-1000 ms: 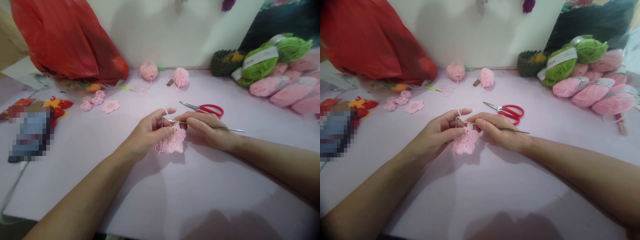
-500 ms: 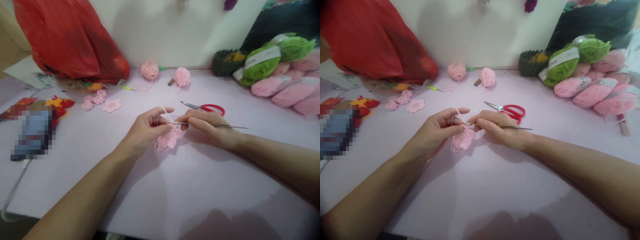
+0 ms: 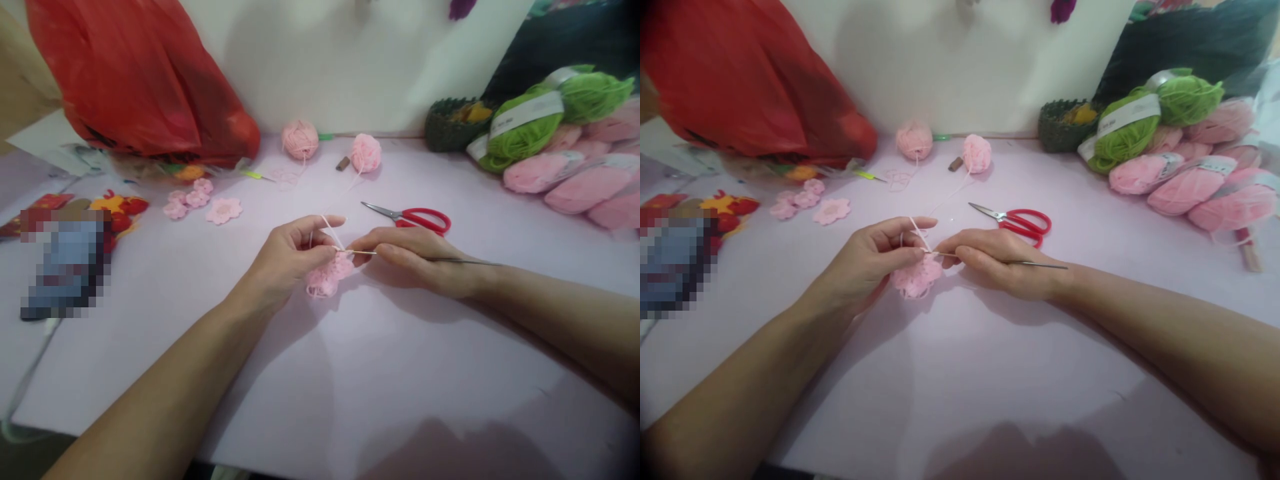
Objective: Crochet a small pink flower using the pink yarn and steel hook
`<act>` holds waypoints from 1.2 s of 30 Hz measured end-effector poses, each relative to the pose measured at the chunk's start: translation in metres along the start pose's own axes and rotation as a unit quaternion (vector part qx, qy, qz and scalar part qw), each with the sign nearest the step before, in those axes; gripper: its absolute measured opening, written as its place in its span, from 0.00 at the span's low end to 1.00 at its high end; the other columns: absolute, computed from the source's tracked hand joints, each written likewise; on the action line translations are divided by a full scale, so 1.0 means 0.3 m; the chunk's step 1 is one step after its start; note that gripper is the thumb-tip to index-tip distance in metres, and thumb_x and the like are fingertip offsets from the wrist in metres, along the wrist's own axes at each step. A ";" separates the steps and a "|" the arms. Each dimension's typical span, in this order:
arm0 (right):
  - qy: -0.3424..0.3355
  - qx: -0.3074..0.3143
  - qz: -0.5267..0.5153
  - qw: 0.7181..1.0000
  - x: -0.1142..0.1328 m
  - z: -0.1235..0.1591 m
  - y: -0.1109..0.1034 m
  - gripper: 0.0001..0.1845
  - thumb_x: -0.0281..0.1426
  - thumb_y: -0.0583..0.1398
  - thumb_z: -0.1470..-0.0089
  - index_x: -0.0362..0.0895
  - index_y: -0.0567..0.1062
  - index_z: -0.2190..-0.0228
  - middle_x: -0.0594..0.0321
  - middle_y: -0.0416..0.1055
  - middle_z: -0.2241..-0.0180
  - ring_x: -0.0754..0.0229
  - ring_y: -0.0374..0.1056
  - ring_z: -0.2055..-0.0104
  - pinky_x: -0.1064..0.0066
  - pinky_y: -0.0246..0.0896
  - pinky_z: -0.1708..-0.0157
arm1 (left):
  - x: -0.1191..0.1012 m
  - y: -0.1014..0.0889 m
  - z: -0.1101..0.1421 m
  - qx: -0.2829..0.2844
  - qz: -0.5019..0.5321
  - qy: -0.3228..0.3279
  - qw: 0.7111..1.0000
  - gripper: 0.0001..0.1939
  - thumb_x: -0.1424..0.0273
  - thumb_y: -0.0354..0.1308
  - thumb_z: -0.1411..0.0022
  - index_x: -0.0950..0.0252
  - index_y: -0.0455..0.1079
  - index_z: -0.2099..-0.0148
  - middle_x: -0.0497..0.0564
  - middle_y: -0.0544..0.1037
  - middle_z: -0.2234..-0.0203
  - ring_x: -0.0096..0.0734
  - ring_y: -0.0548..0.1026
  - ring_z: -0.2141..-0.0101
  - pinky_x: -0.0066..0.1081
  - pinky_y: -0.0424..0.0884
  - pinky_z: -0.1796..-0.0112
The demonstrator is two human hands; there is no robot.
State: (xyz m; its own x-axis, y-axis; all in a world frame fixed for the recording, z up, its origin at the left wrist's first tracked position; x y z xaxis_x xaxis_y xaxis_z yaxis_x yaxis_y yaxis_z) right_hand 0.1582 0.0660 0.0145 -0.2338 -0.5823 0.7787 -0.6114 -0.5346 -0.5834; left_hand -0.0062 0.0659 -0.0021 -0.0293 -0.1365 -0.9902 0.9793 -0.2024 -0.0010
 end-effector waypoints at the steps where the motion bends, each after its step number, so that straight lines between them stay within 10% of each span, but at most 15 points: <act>1: -0.003 0.001 0.007 1.000 -0.001 0.000 0.001 0.18 0.31 0.49 0.31 0.43 0.74 0.48 0.59 0.77 0.52 0.60 0.73 0.51 0.68 0.67 0.51 | -0.001 0.000 0.000 -0.004 -0.005 0.001 1.000 0.22 0.76 0.64 0.47 0.64 0.75 0.48 0.44 0.70 0.74 0.20 0.66 0.76 0.23 0.62 0.76; 20: -0.126 -0.087 0.341 0.928 0.091 0.003 0.046 0.17 0.30 0.46 0.33 0.39 0.73 0.55 0.55 0.77 0.65 0.54 0.70 0.63 0.58 0.60 0.59 | -0.019 0.004 0.014 -0.042 -0.181 0.085 0.979 0.23 0.69 0.62 0.41 0.63 0.71 0.43 0.45 0.74 0.71 0.23 0.68 0.74 0.25 0.65 0.73; 30: -0.077 -0.120 0.534 0.833 0.109 -0.001 0.076 0.16 0.29 0.50 0.35 0.43 0.69 0.74 0.63 0.66 0.77 0.58 0.59 0.73 0.58 0.50 0.60 | 0.026 0.074 0.018 -0.046 0.056 0.015 0.997 0.31 0.71 0.67 0.44 0.66 0.64 0.39 0.42 0.72 0.75 0.21 0.69 0.74 0.24 0.66 0.71; 36: -0.112 -0.158 0.517 0.834 0.108 0.003 0.061 0.15 0.30 0.51 0.34 0.43 0.71 0.71 0.64 0.69 0.76 0.59 0.60 0.71 0.58 0.50 0.56 | 0.059 0.099 0.020 0.017 0.224 -0.118 0.967 0.28 0.76 0.67 0.45 0.66 0.68 0.42 0.43 0.72 0.76 0.22 0.71 0.74 0.25 0.66 0.69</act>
State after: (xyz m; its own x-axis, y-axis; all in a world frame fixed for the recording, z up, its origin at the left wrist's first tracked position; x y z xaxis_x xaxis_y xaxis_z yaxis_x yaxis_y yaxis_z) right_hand 0.1401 0.0368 0.0287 -0.6339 -0.7507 -0.1861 -0.3476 0.4915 -0.7985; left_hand 0.0212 0.0515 -0.0188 0.3470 -0.4353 -0.8307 0.8975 -0.1028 0.4288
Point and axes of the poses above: each hand's wrist, its own z-axis away from the middle knuckle, its own y-axis out of the palm, x = y × z, the point moved 7 cm from there along -z, towards the middle knuckle
